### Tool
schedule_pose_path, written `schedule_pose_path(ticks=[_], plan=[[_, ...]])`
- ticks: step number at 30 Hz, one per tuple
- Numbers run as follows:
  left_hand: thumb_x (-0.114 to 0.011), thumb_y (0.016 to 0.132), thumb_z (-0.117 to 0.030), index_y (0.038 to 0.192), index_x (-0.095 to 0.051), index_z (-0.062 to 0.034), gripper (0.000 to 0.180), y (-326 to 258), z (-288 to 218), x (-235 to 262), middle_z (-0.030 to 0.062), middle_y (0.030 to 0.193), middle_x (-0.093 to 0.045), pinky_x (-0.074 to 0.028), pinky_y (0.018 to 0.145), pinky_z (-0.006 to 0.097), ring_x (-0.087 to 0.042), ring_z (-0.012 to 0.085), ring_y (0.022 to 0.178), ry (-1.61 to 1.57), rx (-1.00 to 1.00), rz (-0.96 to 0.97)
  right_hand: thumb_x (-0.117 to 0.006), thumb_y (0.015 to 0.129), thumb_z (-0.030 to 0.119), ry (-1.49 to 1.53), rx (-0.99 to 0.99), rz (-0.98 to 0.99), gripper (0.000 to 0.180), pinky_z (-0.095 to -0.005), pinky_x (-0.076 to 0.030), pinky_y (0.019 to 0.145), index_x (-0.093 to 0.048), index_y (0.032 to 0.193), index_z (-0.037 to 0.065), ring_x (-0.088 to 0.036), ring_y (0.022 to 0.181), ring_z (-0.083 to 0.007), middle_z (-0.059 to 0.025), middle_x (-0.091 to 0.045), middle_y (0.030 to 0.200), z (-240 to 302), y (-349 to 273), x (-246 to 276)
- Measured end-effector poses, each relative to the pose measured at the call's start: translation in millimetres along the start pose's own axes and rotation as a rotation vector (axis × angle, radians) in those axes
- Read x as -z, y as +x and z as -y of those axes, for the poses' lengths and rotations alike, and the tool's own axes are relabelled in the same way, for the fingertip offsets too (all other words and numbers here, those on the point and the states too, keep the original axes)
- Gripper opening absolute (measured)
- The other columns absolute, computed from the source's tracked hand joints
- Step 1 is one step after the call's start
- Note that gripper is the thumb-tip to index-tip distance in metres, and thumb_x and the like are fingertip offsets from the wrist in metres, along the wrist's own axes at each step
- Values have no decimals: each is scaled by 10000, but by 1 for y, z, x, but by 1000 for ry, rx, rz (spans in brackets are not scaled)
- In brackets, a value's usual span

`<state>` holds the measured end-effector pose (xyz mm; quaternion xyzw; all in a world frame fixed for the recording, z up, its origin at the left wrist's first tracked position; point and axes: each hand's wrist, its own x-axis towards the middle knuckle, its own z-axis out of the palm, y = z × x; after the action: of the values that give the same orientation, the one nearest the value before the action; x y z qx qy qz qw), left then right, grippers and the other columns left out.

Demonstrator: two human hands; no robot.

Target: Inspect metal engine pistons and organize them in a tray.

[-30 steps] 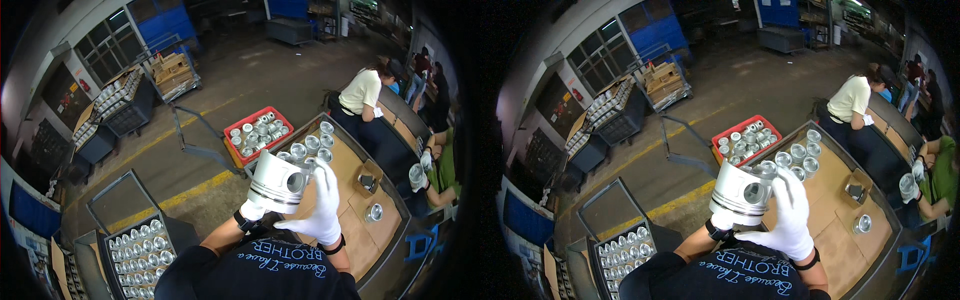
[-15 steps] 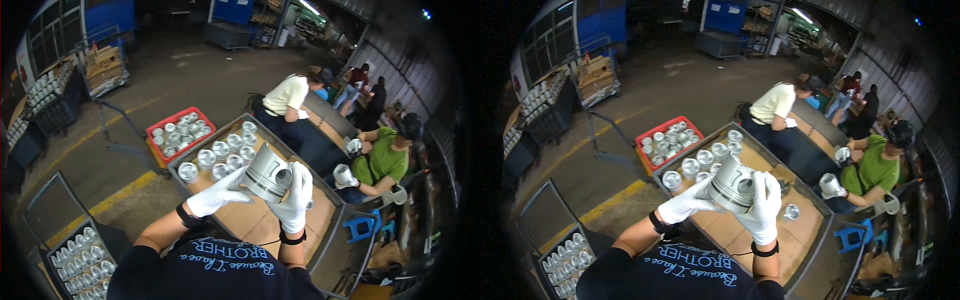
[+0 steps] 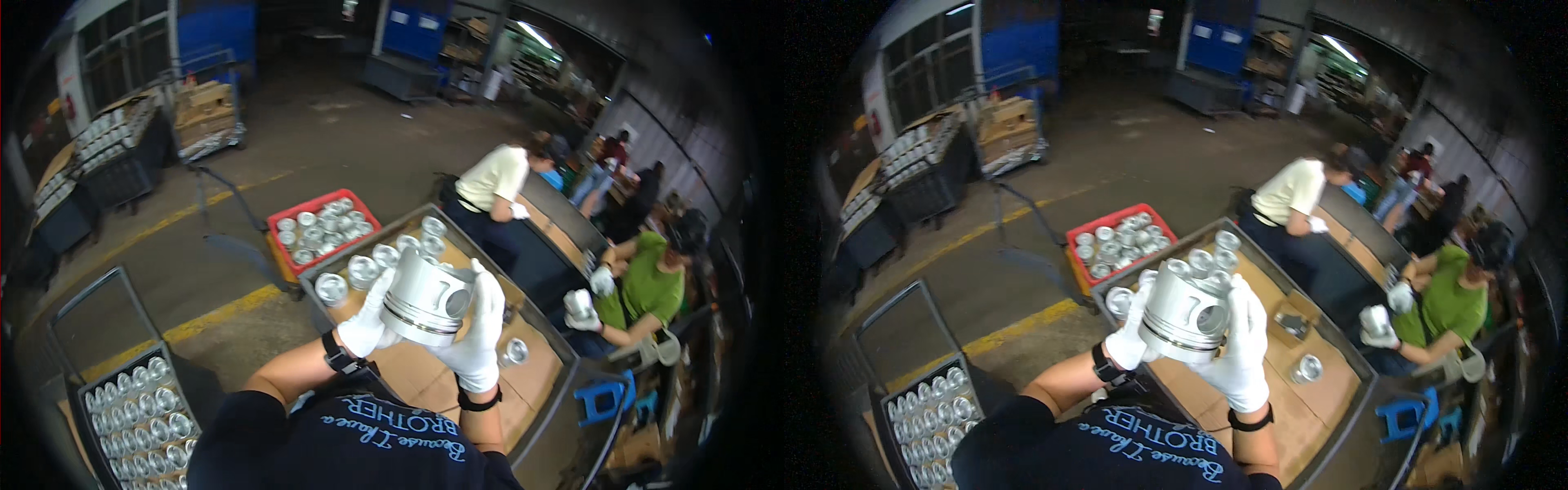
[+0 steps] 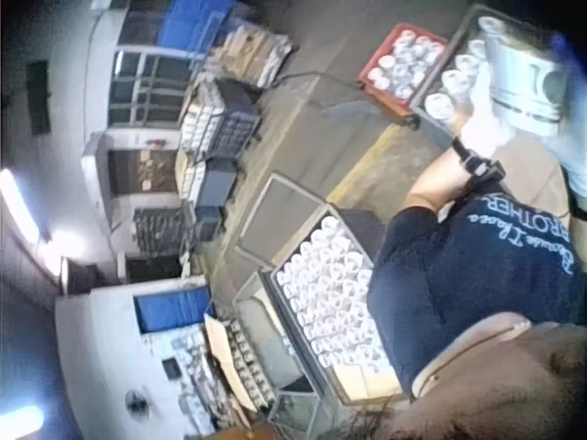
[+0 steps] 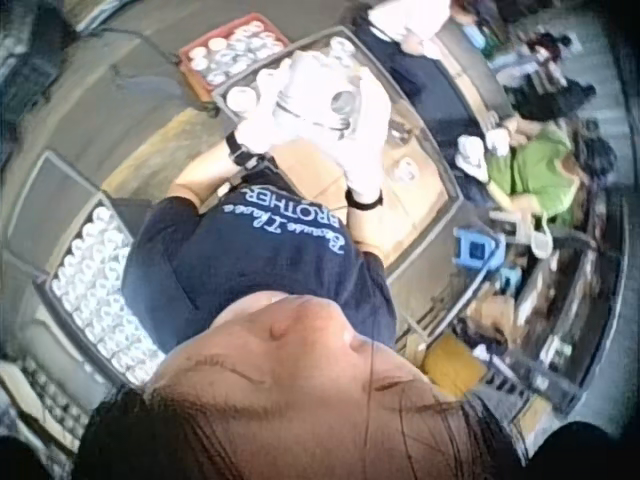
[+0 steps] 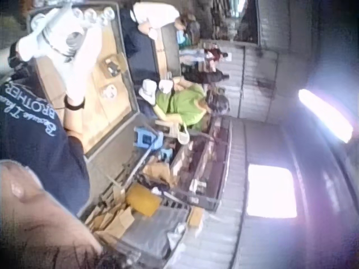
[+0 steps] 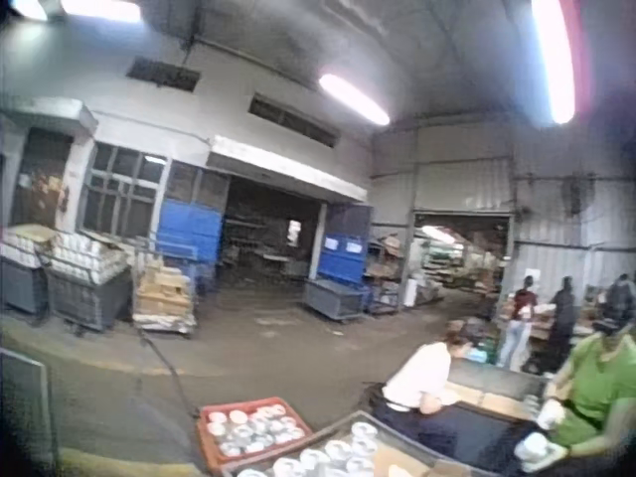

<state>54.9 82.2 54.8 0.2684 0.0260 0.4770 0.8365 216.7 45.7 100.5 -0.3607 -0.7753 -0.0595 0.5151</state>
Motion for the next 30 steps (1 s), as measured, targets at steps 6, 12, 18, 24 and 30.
schedule_pose_path(ticks=[6,12,18,24,30], plan=[[-415,906,-619,1446,-344,-105,749,-41,-45,21,128,1457,-408,-394,1060,525,-455,311,1297,-146,-192,-92,-595,773,34,482,-187,-18,546,-412,-422,1003,-461,1299,-29,-529,1158,-284,-175,-532,1257,-2,-21,-37],[-312,890,-620,1420,-386,-88,755,-94,-77,23,149,1409,-460,-407,1023,575,-512,354,1232,-39,-446,-318,-457,840,-108,1117,-603,17,189,-264,-507,596,-599,904,-1,-570,620,-127,-83,-595,793,27,-11,-72],[-327,897,-593,1434,-357,-72,749,-127,-88,35,158,1434,-430,-414,1035,532,-501,349,1244,112,-569,-448,-652,833,-28,1177,-810,479,69,-225,-483,597,-647,899,-9,-579,636,-73,-37,-638,756,54,15,-98],[-401,910,-578,1442,-340,-64,742,-141,-93,35,168,1426,-439,-427,1036,504,-500,340,1251,182,-591,-398,-714,779,11,1055,-607,599,118,-195,-445,602,-605,818,36,-545,651,-40,9,-616,736,59,22,-124],[-324,917,-587,1435,-352,-63,738,-132,-98,34,178,1408,-451,-454,998,527,-521,361,1222,133,-470,-454,-746,744,79,1040,-631,632,157,-204,-434,588,-592,746,46,-511,630,-40,22,-592,697,55,25,-129]])
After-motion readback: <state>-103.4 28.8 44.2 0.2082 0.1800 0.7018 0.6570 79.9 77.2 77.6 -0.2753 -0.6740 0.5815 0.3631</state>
